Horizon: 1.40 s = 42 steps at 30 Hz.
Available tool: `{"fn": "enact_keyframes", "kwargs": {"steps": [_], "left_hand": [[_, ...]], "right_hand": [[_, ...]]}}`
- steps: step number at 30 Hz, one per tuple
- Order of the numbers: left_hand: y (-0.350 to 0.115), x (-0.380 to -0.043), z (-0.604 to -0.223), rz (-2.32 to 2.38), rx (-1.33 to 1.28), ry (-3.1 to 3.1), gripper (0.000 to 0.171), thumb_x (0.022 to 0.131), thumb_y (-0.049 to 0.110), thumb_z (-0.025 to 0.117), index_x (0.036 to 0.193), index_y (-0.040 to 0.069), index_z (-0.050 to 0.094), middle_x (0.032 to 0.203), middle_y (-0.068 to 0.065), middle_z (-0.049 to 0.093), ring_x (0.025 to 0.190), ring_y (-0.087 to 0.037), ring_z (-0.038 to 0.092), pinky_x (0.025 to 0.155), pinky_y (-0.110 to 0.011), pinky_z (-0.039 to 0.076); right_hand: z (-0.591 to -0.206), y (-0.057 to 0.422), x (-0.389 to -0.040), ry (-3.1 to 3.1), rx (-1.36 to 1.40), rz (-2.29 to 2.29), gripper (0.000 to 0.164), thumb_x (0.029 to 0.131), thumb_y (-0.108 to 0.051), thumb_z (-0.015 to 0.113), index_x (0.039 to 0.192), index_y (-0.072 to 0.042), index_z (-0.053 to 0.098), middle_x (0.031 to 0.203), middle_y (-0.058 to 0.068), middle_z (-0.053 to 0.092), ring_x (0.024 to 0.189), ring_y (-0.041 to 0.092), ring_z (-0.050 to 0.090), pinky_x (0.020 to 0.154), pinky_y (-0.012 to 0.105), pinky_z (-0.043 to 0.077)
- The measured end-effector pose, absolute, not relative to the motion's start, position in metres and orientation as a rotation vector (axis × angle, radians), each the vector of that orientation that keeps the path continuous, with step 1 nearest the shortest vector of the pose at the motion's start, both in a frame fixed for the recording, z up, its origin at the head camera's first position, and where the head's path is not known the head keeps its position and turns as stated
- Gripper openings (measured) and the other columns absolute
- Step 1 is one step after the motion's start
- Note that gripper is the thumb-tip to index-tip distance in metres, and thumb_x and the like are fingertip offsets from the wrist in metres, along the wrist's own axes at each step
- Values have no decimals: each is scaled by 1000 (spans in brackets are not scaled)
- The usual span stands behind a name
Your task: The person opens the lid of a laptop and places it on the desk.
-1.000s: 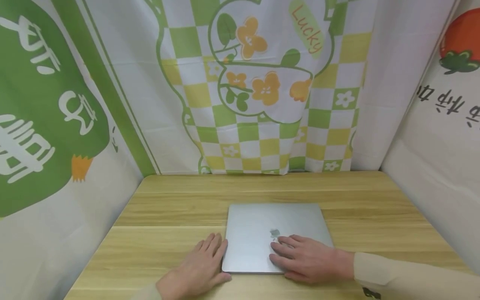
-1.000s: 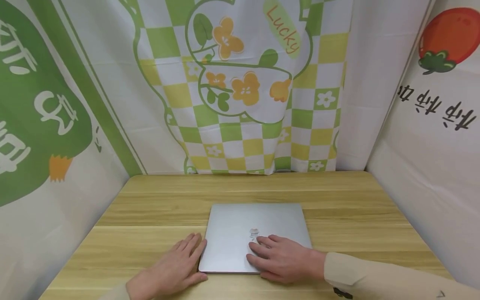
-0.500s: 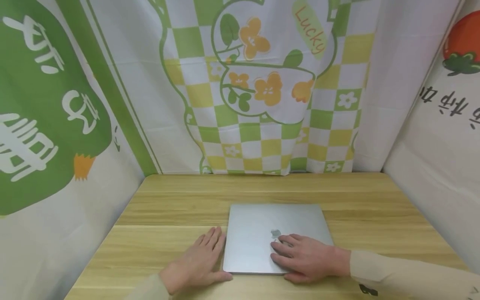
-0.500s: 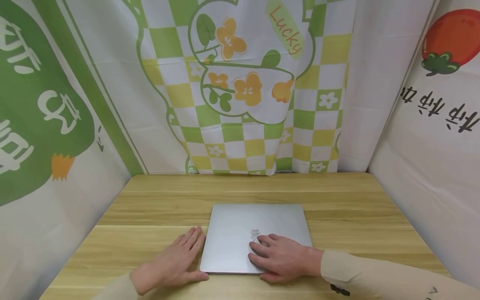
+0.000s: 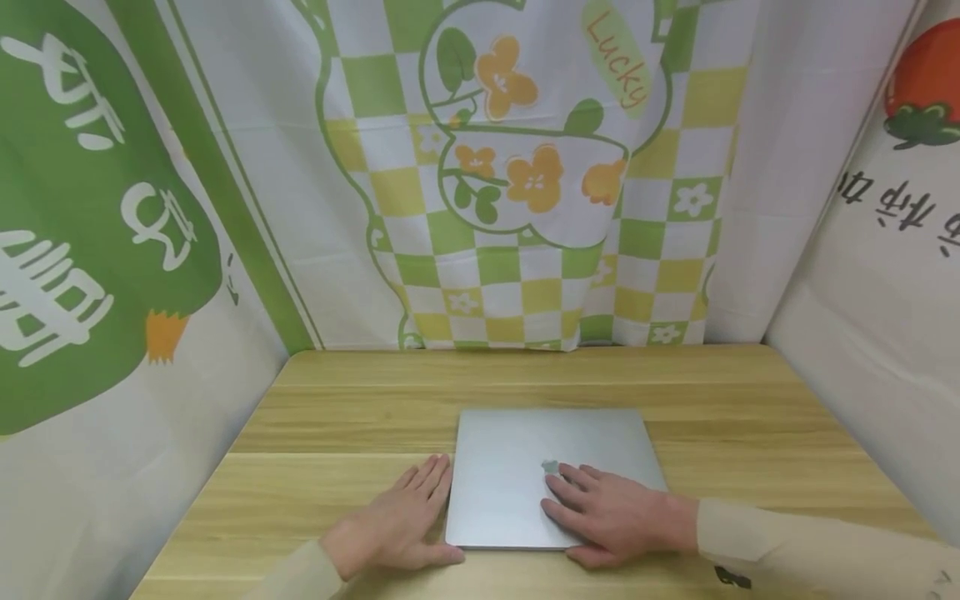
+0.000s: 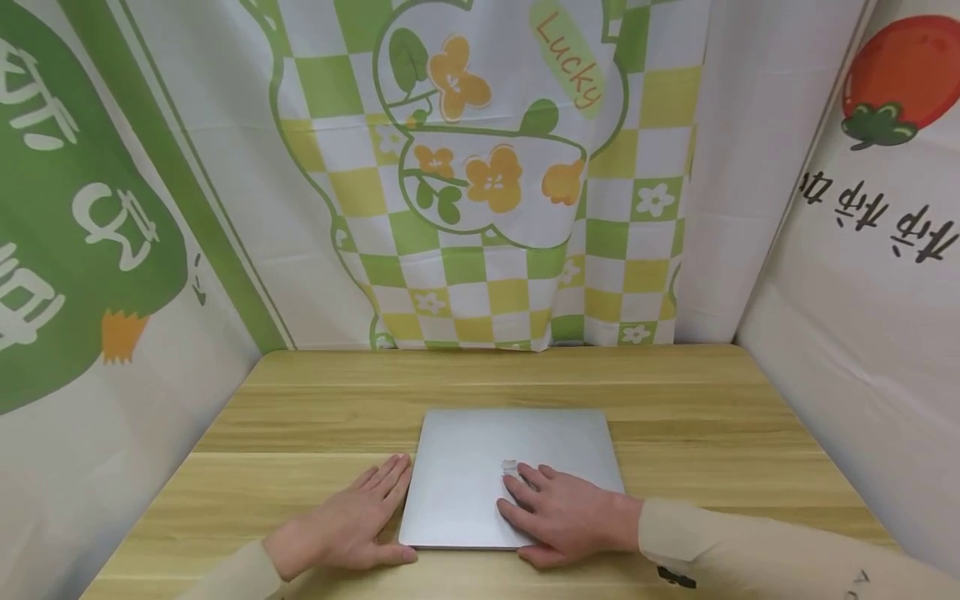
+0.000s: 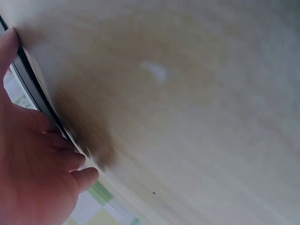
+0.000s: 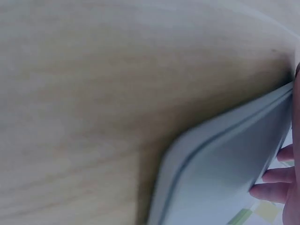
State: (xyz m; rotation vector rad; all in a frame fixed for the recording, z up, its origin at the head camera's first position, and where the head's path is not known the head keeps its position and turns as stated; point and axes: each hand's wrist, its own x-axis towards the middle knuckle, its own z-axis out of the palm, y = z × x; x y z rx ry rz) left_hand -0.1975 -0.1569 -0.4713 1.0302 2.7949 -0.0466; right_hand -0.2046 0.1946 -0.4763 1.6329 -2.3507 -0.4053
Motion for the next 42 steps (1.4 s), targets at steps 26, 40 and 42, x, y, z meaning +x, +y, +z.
{"fn": "enact_keyframes", "kwargs": {"steps": [26, 40, 42], "left_hand": [[-151, -201, -467, -67, 1031, 2767, 116, 83, 85, 32, 154, -5, 17, 162, -26, 14, 151, -37, 15, 123, -53, 21], [-153, -196, -469, -110, 991, 2791, 114, 84, 86, 29, 154, -4, 20, 162, -24, 14, 151, -37, 16, 123, -52, 22], [-153, -196, -469, -108, 986, 2789, 114, 84, 86, 29, 154, -4, 19, 162, -24, 15, 151, -37, 16, 123, -51, 22]], "right_hand": [[-462, 190, -216, -2019, 1742, -534, 57, 98, -56, 39, 125, -11, 62, 120, 9, 70, 103, 22, 71, 75, 26, 61], [-456, 182, -216, -1907, 1842, -425, 40, 96, -45, 52, 114, -13, 67, 109, 4, 74, 98, 16, 73, 68, 21, 61], [-454, 181, -215, -1917, 1855, -417, 37, 96, -43, 53, 114, -13, 67, 109, 3, 74, 99, 16, 72, 69, 21, 60]]}}
